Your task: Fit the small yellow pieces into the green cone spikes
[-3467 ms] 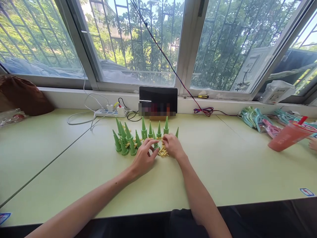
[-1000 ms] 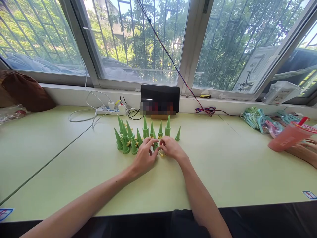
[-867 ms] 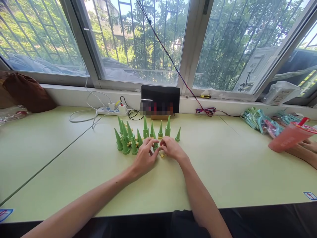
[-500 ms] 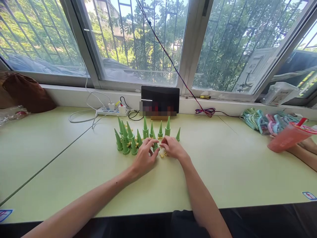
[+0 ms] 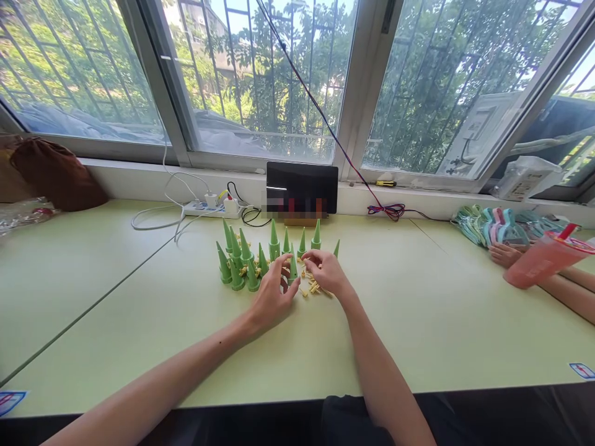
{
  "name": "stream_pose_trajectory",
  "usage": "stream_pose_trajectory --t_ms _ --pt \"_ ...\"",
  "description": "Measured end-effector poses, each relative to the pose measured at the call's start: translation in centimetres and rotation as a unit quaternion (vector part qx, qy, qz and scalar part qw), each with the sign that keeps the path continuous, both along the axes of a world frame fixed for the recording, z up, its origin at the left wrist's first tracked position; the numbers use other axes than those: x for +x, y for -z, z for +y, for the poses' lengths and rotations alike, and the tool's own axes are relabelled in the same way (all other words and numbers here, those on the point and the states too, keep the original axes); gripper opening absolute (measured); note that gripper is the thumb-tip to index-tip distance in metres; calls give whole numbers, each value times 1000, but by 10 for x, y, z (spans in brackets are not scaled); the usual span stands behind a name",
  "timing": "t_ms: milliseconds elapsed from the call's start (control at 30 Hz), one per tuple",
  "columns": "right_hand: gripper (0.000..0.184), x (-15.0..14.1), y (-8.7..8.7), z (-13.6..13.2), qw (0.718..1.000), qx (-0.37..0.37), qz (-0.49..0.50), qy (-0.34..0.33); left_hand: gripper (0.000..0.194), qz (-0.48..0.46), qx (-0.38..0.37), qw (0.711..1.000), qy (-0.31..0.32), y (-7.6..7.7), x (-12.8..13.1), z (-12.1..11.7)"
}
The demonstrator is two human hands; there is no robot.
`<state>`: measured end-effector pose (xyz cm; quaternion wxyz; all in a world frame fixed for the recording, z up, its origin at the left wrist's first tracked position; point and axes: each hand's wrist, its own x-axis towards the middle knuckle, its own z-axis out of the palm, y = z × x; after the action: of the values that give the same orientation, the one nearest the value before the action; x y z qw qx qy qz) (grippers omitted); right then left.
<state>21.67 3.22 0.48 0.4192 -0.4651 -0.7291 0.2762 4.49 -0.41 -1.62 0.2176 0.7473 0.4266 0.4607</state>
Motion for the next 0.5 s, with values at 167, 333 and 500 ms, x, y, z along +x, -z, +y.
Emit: stream_pose_trajectory --t_ms 167,333,500 --pt "22 -1 -1 -3 994 -54 85 -35 50 -20 -27 999 10 -1 -1 -1" --pt "30 -2 -3 -5 984 -99 135 -58 48 -34 -52 998 16 -3 -1 -3" --pt "32 -2 -3 -5 981 -99 155 -61 49 -51 -68 996 26 -4 0 -3"
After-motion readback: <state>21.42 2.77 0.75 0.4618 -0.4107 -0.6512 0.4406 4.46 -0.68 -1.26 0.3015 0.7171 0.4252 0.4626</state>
